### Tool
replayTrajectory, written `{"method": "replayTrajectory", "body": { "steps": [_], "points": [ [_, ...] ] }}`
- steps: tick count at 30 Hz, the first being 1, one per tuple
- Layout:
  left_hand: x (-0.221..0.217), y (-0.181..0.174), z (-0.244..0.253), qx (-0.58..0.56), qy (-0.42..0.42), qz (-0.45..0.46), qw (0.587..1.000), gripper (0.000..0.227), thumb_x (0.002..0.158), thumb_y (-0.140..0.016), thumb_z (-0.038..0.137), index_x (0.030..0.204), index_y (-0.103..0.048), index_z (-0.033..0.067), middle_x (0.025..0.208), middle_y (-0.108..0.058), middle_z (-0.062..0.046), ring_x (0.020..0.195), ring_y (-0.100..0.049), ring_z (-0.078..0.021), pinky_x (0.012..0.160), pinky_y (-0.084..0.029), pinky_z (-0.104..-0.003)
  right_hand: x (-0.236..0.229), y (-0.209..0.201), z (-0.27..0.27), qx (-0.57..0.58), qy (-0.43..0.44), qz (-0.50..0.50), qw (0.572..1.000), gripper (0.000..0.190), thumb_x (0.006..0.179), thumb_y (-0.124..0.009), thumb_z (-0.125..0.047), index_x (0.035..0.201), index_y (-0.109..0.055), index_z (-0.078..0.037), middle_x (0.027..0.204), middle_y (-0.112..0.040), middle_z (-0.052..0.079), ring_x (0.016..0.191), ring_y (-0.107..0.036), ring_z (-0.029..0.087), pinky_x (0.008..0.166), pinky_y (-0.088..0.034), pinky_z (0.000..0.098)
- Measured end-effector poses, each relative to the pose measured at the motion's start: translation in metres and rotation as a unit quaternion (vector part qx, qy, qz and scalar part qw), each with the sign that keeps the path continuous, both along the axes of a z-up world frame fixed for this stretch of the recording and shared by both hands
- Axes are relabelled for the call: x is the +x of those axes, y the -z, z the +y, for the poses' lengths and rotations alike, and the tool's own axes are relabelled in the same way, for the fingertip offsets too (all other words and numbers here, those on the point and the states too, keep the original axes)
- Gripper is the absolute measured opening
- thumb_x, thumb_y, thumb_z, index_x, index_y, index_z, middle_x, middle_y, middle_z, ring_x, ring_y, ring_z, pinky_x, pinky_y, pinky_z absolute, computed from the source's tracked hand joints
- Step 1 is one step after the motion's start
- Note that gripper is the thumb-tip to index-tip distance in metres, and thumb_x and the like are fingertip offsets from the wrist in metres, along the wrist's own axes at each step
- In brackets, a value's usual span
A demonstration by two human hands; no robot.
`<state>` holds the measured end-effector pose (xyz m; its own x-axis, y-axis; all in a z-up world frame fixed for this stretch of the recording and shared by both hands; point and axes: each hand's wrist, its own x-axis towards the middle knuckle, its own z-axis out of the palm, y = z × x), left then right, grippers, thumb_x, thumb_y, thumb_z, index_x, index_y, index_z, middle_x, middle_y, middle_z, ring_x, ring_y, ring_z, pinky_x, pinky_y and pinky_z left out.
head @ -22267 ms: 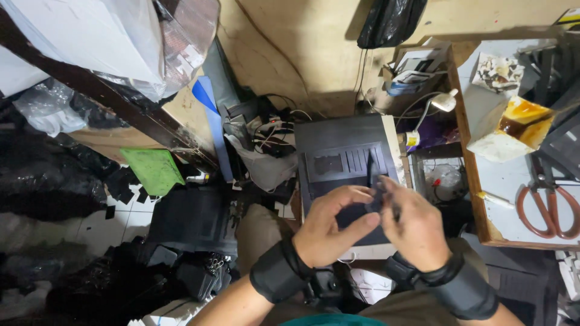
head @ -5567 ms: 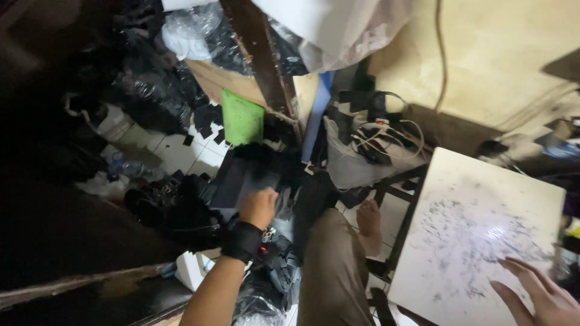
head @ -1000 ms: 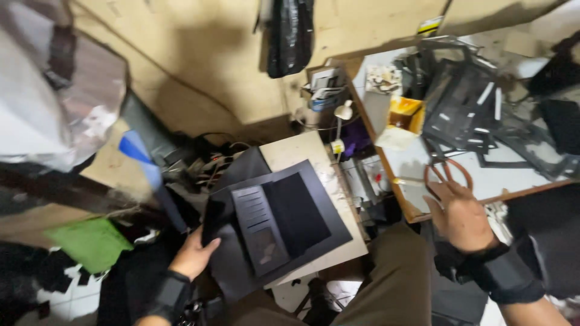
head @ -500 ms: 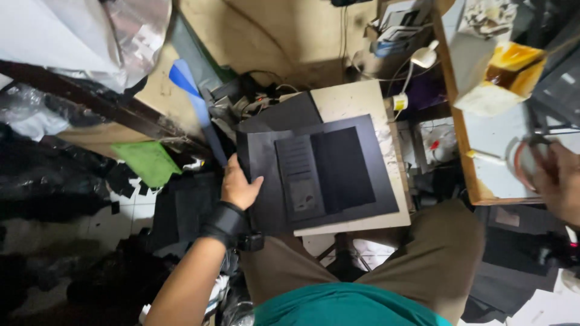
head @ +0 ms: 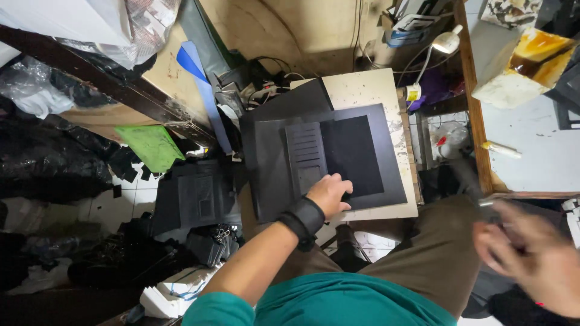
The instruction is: The person cuts a black sheet with scissors at a cluttered workbench, then peels a transparent plastic sheet and fits it into a black frame, pressing it in place. They assemble the frame components together and set the finished frame aside.
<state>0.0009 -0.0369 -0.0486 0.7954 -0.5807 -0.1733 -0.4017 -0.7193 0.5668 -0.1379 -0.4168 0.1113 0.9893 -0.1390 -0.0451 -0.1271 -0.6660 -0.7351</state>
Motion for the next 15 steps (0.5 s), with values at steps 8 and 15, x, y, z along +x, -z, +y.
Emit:
{"method": "replayTrajectory", "body": {
  "steps": [8,15],
  "points": [
    [-0.003,0.000,-0.010,0.070,0.000,0.004,0.998,0.016,0.100,-0.061,0.012,0.085,-0.066,0.0130,0.088,-0.060,-0.010,0.086,-0.056,-0.0381,0.067,-0.051,-0.055,0.031,0.055,0.063,-0.308,-0.278,0.110,0.903,0.075,0.084,-0.065,-0.059,0.154,-0.040,-0.045,0.125,-0.061,-0.001,0.112,-0.069,0.019,0.090,-0.058,0.0357],
    [0.003,0.009,-0.002,0.026,0.011,-0.001,1.000,0.012,0.099,-0.063,0.016,0.089,-0.065,0.0103,0.089,-0.062,-0.013,0.088,-0.058,-0.0390,0.072,-0.052,-0.055,0.035,0.058,0.082,-0.364,-0.338,-0.080,0.864,0.053,0.089,-0.062,-0.058,0.134,-0.052,-0.032,0.101,-0.061,0.002,0.096,-0.070,0.019,0.067,-0.059,0.0312]
  ]
}}
